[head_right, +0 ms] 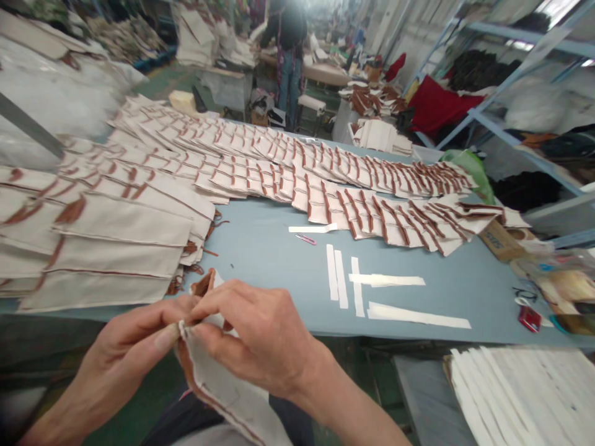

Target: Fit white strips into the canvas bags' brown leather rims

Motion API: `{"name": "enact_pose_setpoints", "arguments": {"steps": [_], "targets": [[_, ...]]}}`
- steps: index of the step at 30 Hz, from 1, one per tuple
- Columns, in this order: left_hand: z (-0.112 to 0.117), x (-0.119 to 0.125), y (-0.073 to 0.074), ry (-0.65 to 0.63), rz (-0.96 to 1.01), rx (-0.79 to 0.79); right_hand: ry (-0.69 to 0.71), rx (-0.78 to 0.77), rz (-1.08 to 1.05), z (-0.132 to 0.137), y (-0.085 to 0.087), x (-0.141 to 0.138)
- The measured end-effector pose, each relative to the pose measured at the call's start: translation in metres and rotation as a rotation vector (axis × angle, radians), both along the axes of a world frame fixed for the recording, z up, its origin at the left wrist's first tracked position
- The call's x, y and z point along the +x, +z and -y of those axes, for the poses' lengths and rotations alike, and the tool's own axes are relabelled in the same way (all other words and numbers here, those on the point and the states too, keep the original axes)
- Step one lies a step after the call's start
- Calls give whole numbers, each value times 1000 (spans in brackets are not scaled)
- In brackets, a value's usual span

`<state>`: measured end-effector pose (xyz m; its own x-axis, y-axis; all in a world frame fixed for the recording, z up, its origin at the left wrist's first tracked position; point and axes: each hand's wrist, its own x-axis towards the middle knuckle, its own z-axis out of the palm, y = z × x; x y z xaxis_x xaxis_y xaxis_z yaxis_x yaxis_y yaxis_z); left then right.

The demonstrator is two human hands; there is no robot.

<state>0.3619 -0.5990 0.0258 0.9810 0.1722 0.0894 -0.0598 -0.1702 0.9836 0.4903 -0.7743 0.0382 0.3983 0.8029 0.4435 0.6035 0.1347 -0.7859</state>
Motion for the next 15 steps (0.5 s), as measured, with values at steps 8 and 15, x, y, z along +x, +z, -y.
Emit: {"name": "enact_pose_setpoints", "arguments": {"steps": [8,15], "targets": [[3,-4,5,1,4,90,74,-116,204,-2,14,10],[2,-6,8,1,-7,109,14,-294,216,-7,17,9]]}}
